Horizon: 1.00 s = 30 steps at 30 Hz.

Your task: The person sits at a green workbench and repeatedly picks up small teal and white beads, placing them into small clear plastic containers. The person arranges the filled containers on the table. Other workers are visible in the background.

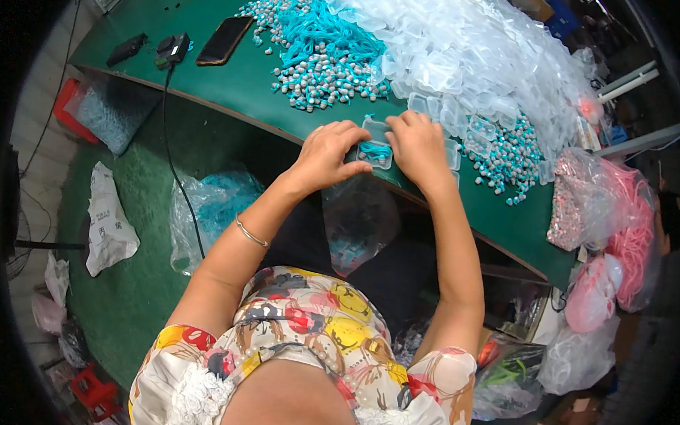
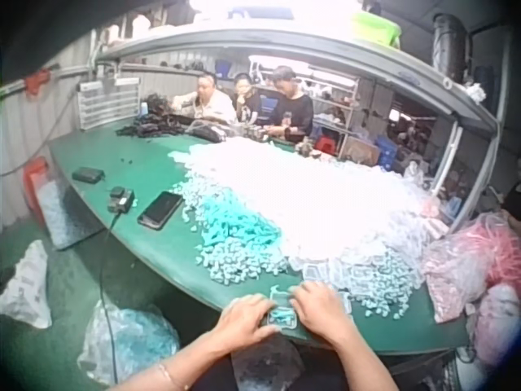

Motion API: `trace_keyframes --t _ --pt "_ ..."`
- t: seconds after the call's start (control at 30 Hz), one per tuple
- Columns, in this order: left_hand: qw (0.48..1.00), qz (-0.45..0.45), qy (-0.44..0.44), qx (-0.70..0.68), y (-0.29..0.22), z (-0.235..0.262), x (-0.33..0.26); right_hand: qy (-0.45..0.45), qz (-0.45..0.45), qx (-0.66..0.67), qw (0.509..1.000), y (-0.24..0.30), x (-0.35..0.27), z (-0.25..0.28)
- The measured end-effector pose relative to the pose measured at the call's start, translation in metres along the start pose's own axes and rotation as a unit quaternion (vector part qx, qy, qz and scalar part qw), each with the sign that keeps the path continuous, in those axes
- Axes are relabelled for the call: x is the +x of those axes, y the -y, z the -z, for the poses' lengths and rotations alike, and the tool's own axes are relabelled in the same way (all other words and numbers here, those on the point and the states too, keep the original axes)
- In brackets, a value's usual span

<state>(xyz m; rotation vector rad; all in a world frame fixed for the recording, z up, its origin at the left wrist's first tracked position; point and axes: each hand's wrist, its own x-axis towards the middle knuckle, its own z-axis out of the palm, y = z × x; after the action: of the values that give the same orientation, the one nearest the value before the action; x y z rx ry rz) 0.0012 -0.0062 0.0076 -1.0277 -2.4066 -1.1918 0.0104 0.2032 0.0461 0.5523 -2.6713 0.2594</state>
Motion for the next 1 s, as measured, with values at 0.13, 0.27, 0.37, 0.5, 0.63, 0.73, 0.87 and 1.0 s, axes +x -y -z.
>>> trace_keyframes --t 0.13,0.27,0.37,0.5,0.63,0.73,0.87,1.0 --pt "0.999 0.035 0.008 -0.036 -0.003 0.001 -0.001 -0.004 -0.020 0.087 0.996 0.000 -0.003 0.001" --pt "1.000 0.008 -0.004 -0.020 -0.006 0.005 -0.001 -0.021 -0.028 0.197 0.980 0.003 -0.015 0.008" --pt "0.999 -0.032 -0.015 0.034 -0.001 0.001 -0.005 -0.021 0.048 0.220 0.974 0.019 -0.025 0.016" --pt "0.997 -0.043 -0.019 0.058 -0.005 -0.003 -0.002 -0.059 0.025 0.170 0.983 0.026 -0.035 0.004" --pt "0.997 -0.072 0.012 0.002 -0.001 -0.001 -0.012 -0.030 0.000 0.256 0.966 0.032 -0.047 0.003" --pt "0.994 -0.088 0.002 -0.072 -0.008 0.002 -0.019 -0.027 -0.042 0.267 0.962 0.048 -0.058 0.012" --pt "0.984 -0.052 0.030 -0.170 -0.019 -0.002 -0.028 -0.010 -0.008 0.233 0.972 0.043 -0.065 0.029" --pt "0.988 -0.050 0.109 -0.099 -0.028 -0.037 -0.048 -0.106 -0.079 -0.016 0.991 0.007 -0.061 0.044"
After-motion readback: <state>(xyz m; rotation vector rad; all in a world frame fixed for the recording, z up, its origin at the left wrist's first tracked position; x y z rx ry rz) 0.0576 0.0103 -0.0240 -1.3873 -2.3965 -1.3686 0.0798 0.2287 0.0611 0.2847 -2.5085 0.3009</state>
